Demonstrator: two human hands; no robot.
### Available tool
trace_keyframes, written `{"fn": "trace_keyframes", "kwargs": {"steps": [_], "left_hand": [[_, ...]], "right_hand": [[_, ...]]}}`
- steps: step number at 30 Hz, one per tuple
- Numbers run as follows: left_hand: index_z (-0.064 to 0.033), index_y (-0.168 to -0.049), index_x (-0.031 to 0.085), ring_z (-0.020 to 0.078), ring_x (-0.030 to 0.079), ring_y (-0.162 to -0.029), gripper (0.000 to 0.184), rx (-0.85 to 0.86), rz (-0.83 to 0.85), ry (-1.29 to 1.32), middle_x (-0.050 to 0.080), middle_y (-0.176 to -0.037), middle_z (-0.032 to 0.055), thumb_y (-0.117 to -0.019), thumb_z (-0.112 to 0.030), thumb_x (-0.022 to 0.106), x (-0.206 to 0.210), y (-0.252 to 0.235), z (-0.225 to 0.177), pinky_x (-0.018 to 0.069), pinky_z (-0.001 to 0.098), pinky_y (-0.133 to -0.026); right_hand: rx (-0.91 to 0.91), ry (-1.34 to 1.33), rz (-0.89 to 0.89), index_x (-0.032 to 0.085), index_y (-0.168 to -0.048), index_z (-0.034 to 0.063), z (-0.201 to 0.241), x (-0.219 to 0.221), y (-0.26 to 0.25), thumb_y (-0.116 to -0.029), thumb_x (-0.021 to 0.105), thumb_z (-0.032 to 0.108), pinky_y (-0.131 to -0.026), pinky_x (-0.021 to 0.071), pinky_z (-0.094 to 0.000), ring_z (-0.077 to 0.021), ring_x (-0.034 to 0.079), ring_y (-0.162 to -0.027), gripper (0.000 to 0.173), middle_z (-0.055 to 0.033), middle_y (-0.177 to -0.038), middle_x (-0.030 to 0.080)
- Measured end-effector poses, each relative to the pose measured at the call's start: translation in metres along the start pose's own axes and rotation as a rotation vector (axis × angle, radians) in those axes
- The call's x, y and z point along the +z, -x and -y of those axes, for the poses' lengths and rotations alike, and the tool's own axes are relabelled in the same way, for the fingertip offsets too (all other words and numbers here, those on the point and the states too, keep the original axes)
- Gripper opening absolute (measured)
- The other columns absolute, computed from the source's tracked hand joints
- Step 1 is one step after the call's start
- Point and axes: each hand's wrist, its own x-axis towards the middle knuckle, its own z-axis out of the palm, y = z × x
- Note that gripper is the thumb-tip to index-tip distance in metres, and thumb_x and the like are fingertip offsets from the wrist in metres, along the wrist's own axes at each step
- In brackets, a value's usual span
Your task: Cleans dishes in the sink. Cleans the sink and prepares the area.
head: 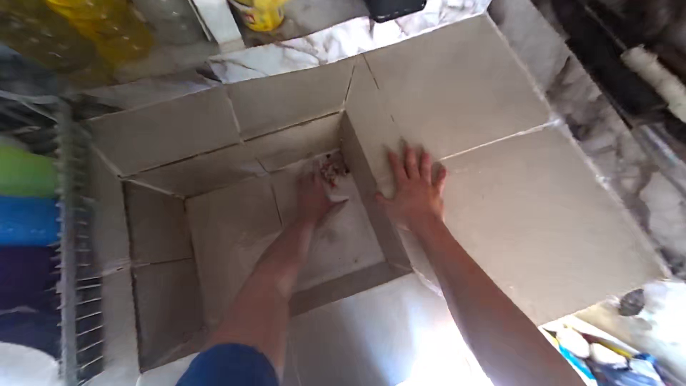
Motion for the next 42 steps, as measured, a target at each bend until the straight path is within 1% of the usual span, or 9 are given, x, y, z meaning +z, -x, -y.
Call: {"fn": "trace_keyframes", "kwargs": {"steps": [6, 10, 15, 18, 22, 28, 31, 35, 42], "left_hand": [[-0.0010, -0.148, 0.051, 0.0436, 0.041, -0.144, 0.060, 0.361, -0.025, -0.007, 0.045, -0.154, 0.0258, -0.1013, -0.037, 0.063, 0.020, -0.036, -0.010, 0.0291, 0.0608, -0.119], [0.0036, -0.124, 0.068, 0.0481, 0.054, -0.129, 0.030, 0.528, -0.053, 0.037, 0.062, -0.131, 0.0287, -0.1000, -0.014, 0.063, 0.031, -0.020, 0.000, 0.0415, 0.0582, -0.111], [-0.0004, -0.142, 0.055, 0.0446, 0.057, -0.130, 0.041, 0.090, 0.143, -0.106, 0.058, -0.141, 0.0262, -0.1019, -0.008, 0.056, -0.005, -0.001, 0.008, 0.0442, 0.0595, -0.109], [-0.0008, -0.136, 0.061, 0.0363, 0.063, -0.122, 0.036, -0.370, -0.009, 0.348, 0.065, -0.130, 0.0222, -0.1060, -0.019, 0.053, -0.028, 0.008, 0.023, 0.0480, 0.0558, -0.105], [-0.0220, -0.084, 0.045, -0.0008, 0.036, -0.039, 0.033, -0.615, -0.221, 1.625, 0.038, -0.054, -0.0108, -0.1117, -0.032, 0.030, -0.073, 0.038, 0.037, 0.0338, 0.0142, -0.037], [-0.0226, -0.074, 0.050, -0.0026, 0.044, -0.043, 0.045, -0.479, -0.293, 2.170, 0.049, -0.057, -0.0110, -0.1099, -0.039, 0.029, -0.124, 0.104, 0.063, 0.0380, 0.0098, -0.041], [-0.0181, -0.082, 0.052, -0.0017, 0.049, -0.047, 0.040, -0.555, -0.324, 2.246, 0.059, -0.072, -0.0054, -0.1098, -0.035, 0.029, -0.125, 0.105, 0.066, 0.0408, 0.0098, -0.042], [-0.0176, -0.081, 0.051, -0.0018, 0.048, -0.045, 0.039, -0.613, -0.368, 2.221, 0.061, -0.071, -0.0054, -0.1102, -0.029, 0.027, -0.126, 0.102, 0.066, 0.0404, 0.0103, -0.041], [-0.0207, -0.082, 0.049, -0.0007, 0.047, -0.046, 0.033, -0.684, -0.488, 2.184, 0.055, -0.065, -0.0076, -0.1092, -0.027, 0.031, -0.129, 0.101, 0.070, 0.0404, 0.0122, -0.042]], "right_hand": [[0.001, -0.010, 0.011, 0.017, -0.167, 0.0271, 0.001, -0.001, 0.000, -0.0913, 0.066, 0.059, -0.118, -0.0053, -0.0738, -0.0389, -0.006, -0.159, 0.095, -0.0064, -0.175, 0.002], [0.002, -0.018, 0.001, 0.017, -0.167, 0.0282, 0.000, -0.001, -0.001, -0.0902, 0.068, 0.058, -0.119, -0.0059, -0.0727, -0.0380, -0.006, -0.159, 0.097, -0.0056, -0.175, 0.002], [0.002, 0.007, 0.011, 0.017, -0.166, 0.0291, 0.002, -0.003, -0.002, -0.0899, 0.068, 0.060, -0.119, -0.0049, -0.0724, -0.0385, -0.006, -0.159, 0.097, -0.0054, -0.175, 0.002], [0.007, 0.004, 0.011, 0.020, -0.166, 0.0283, 0.003, -0.006, -0.002, -0.0898, 0.068, 0.059, -0.118, -0.0052, -0.0740, -0.0401, -0.005, -0.159, 0.095, -0.0056, -0.175, 0.004], [0.004, 0.007, -0.004, 0.021, -0.166, 0.0268, 0.004, -0.007, -0.002, -0.0917, 0.067, 0.057, -0.117, -0.0042, -0.0762, -0.0427, -0.005, -0.159, 0.093, -0.0083, -0.174, 0.004], [-0.565, -0.017, -0.203, 0.049, -0.150, -0.0014, 0.032, 0.036, 0.003, -0.0960, 0.067, 0.024, -0.124, 0.0202, -0.0611, -0.0459, 0.027, -0.153, 0.063, -0.0279, -0.161, 0.035], [-0.379, -0.096, 0.174, 0.039, -0.155, -0.0005, 0.077, 0.049, -0.037, -0.1011, 0.064, 0.019, -0.119, 0.0368, -0.0524, -0.0408, 0.037, -0.149, 0.062, -0.0258, -0.161, 0.035], [-0.072, -0.178, 0.190, 0.035, -0.153, -0.0061, 0.107, 0.069, -0.109, -0.0984, 0.066, 0.017, -0.115, 0.0404, -0.0563, -0.0448, 0.041, -0.144, 0.067, -0.0309, -0.159, 0.032], [-0.382, -0.066, 0.235, 0.055, -0.143, 0.0006, 0.157, 0.132, -0.065, -0.1006, 0.063, 0.024, -0.111, 0.0447, -0.0578, -0.0441, 0.046, -0.140, 0.049, -0.0266, -0.152, 0.045]]}}
